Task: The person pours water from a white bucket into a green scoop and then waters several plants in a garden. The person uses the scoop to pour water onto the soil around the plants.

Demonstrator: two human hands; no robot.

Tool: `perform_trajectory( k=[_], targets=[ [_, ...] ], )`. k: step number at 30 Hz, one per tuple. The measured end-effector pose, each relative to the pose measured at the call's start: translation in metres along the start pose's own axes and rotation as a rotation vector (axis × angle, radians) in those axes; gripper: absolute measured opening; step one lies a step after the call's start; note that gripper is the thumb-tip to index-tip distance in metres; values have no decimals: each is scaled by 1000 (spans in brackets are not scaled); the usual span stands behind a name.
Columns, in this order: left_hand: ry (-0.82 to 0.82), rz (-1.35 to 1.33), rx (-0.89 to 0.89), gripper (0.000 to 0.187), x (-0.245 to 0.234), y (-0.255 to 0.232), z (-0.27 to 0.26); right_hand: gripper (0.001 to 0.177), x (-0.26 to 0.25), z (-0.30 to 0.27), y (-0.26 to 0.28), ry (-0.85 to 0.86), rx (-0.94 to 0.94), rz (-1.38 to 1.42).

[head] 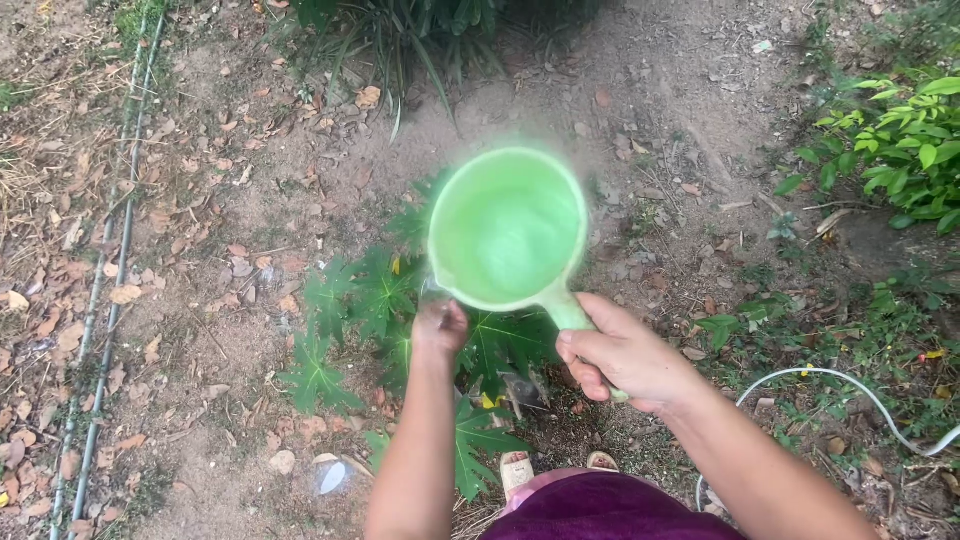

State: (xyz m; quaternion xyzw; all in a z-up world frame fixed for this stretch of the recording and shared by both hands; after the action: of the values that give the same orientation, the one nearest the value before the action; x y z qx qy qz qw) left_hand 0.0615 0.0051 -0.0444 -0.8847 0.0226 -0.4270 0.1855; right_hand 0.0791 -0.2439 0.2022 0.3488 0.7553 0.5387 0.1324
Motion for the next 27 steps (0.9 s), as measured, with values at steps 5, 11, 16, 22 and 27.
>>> perform_trajectory(
  k=[5, 11, 16, 22, 27],
  targets=[
    [-246, -323, -25, 13, 52, -17, -51, 46, -16, 3, -4, 0, -29, 171],
    [15, 163, 236, 27, 134, -136, -93, 48, -30, -19, 10, -68, -41, 234],
    [132, 475, 478, 34, 186, -195, -153, 42, -47, -21, -6, -97, -43, 244],
    [-64, 560, 507, 28, 138, -189, -120, 37, -47, -23, -12, -105, -48, 218],
    [-65, 241, 137, 37, 56, -99, -30, 47, -34, -21, -10, -99, -26, 150]
  ],
)
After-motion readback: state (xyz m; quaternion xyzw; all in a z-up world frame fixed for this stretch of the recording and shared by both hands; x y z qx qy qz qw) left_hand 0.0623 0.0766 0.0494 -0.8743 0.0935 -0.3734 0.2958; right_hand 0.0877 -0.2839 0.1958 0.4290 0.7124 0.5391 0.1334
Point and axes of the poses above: each hand's wrist, its own z-axis towards the middle knuckle, its own x-axis out of the palm, y = z × x, the point moved 9 cm from there along z, towards the middle knuckle, and after that the axes turned 2 degrees about y, right-handed, at the moved point
